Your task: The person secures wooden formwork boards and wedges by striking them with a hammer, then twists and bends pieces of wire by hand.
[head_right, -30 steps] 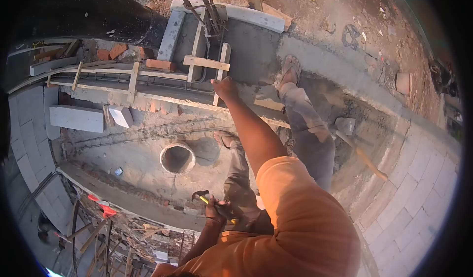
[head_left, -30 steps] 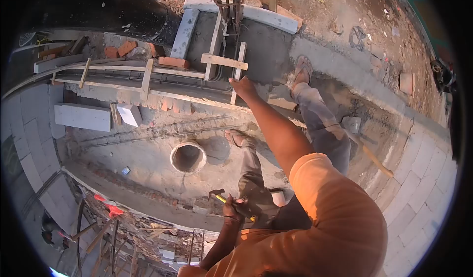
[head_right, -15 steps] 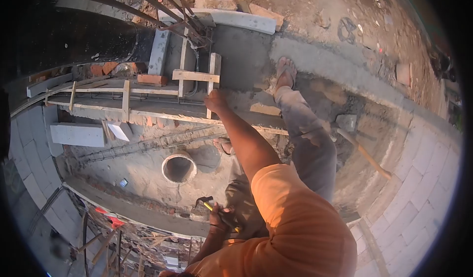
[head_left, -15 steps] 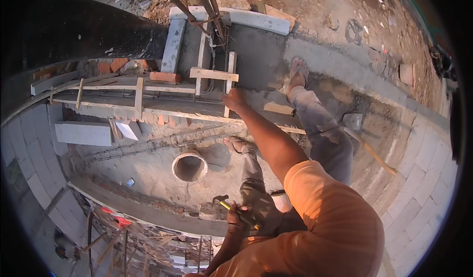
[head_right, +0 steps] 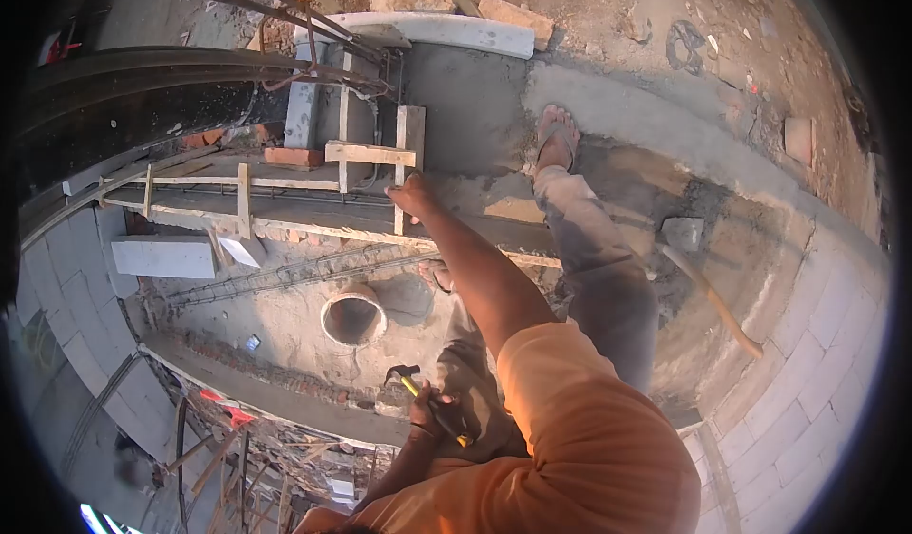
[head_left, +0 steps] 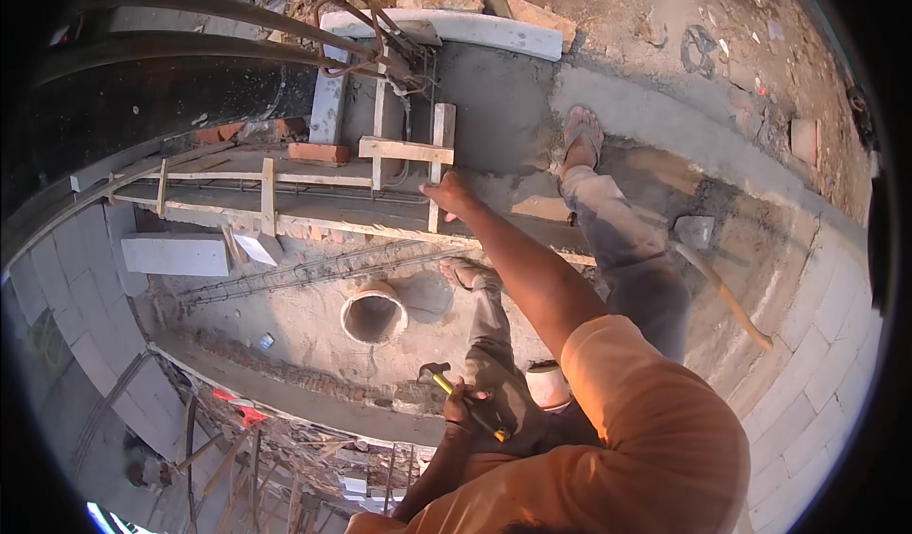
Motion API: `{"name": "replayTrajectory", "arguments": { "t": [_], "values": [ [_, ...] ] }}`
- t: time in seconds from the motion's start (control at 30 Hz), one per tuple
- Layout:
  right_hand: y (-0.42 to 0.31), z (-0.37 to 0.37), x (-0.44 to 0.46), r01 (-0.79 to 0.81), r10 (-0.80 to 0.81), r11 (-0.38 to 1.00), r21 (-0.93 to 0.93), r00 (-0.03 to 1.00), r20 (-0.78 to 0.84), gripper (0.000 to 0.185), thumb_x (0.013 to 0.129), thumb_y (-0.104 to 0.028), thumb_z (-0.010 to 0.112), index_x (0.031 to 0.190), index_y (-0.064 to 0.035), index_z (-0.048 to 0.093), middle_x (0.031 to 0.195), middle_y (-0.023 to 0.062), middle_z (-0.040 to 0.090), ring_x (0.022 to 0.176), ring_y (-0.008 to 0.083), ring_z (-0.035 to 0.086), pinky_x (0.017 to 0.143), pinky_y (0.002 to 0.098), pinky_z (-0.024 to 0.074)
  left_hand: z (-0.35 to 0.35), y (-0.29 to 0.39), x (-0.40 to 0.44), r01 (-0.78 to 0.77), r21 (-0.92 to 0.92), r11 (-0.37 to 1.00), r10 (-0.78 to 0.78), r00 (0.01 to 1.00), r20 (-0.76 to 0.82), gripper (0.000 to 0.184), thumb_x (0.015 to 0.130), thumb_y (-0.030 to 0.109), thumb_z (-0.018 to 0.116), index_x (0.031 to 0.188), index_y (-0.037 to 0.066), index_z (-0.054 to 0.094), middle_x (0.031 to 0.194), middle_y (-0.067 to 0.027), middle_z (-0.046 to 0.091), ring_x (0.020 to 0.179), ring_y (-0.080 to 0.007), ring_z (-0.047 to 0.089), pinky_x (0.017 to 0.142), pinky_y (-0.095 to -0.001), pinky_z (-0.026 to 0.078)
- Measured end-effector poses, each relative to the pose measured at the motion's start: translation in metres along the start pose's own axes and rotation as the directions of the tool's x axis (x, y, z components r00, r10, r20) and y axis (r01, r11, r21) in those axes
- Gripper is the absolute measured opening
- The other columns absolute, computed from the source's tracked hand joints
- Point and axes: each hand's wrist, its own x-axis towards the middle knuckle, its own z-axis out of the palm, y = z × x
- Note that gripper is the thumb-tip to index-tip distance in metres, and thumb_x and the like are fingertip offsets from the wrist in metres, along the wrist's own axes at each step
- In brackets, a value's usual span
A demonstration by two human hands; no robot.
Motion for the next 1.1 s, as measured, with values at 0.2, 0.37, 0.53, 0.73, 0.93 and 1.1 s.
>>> {"name": "replayTrajectory", "arguments": {
  "t": [0.2, 0.37, 0.53, 0.73, 0.93, 1.1],
  "values": [
    [0.026, 0.028, 0.041, -0.083, 0.083, 0.995, 0.047, 0.997, 0.003, 0.046, 0.083, -0.033, 0.061, 0.097, 0.0104, 0.057, 0.099, 0.0307, 0.061, 0.066, 0.036, 0.067, 0.055, 0.0366, 0.0559, -0.019, -0.012, 0.005, 0.064, -0.063, 0.996, -0.068, 0.996, -0.065, 0.028, 0.089, 0.031, 0.058, 0.077, 0.007, 0.05, 0.06, -0.0141, 0.059, 0.057, -0.0314, 0.059, 0.063, -0.0455, 0.053],
    [-0.005, -0.014, -0.037, -0.134, 0.135, 0.986, 0.101, 0.991, -0.006, 0.049, 0.087, -0.033, 0.058, 0.113, 0.0081, 0.051, 0.094, 0.0202, 0.063, 0.065, 0.0268, 0.066, 0.048, 0.0341, 0.0531, -0.021, -0.01, 0.023, 0.014, -0.055, 0.998, -0.017, 0.999, -0.041, 0.02, 0.09, 0.022, 0.056, 0.081, 0.004, 0.053, 0.061, -0.0112, 0.059, 0.057, -0.0267, 0.061, 0.056, -0.0395, 0.055],
    [-0.056, -0.116, -0.029, 0.34, -0.172, 0.909, 0.24, 0.833, -0.526, 0.027, 0.091, -0.013, 0.049, 0.113, 0.0017, 0.051, 0.079, 0.0089, 0.058, 0.059, 0.016, 0.059, 0.044, 0.0263, 0.0469, 0.031, 0.057, 0.1, -0.443, 0.089, 0.892, 0.447, 0.895, -0.021, 0.018, 0.087, 0.018, 0.06, 0.09, 0.004, 0.05, 0.066, -0.0071, 0.058, 0.06, -0.0217, 0.063, 0.055, -0.0348, 0.057],
    [-0.201, -0.188, 0.109, 0.493, -0.863, 0.415, -0.765, 0.479, -0.159, 0.032, 0.091, -0.027, 0.052, 0.105, 0.001, 0.057, 0.094, 0.0121, 0.06, 0.087, 0.0252, 0.058, 0.078, 0.0351, 0.0458, 0.148, 0.181, 0.2, -0.808, 0.082, 0.584, 0.807, 0.566, -0.167, 0.027, 0.089, 0.02, 0.061, 0.104, -0.002, 0.056, 0.083, -0.0036, 0.059, 0.076, -0.0121, 0.058, 0.072, -0.024, 0.049],
    [-0.197, -0.235, 0.194, 0.507, -0.808, -0.38, -0.774, 0.226, 0.544, 0.024, 0.095, -0.02, 0.051, 0.112, -0.0052, 0.058, 0.101, 0.0053, 0.061, 0.091, 0.0142, 0.057, 0.079, 0.0304, 0.0472, 0.21, 0.227, 0.197, -0.853, 0.23, 0.469, 0.869, 0.399, -0.294, 0.031, 0.088, 0.022, 0.061, 0.103, -0.006, 0.058, 0.084, -0.005, 0.059, 0.074, -0.0134, 0.053, 0.069, -0.0283, 0.043],
    [-0.184, -0.236, 0.223, 0.805, -0.713, 0.311, -0.506, 0.549, 0.435, 0.027, 0.094, -0.017, 0.051, 0.118, -0.0043, 0.056, 0.109, 0.0047, 0.059, 0.097, 0.0126, 0.057, 0.081, 0.03, 0.0476, 0.214, 0.23, 0.195, -0.861, 0.21, 0.463, 0.867, 0.39, -0.311, 0.029, 0.087, 0.023, 0.062, 0.091, -0.006, 0.059, 0.072, -0.0023, 0.055, 0.064, -0.0105, 0.046, 0.057, -0.0272, 0.04]
  ]
}}
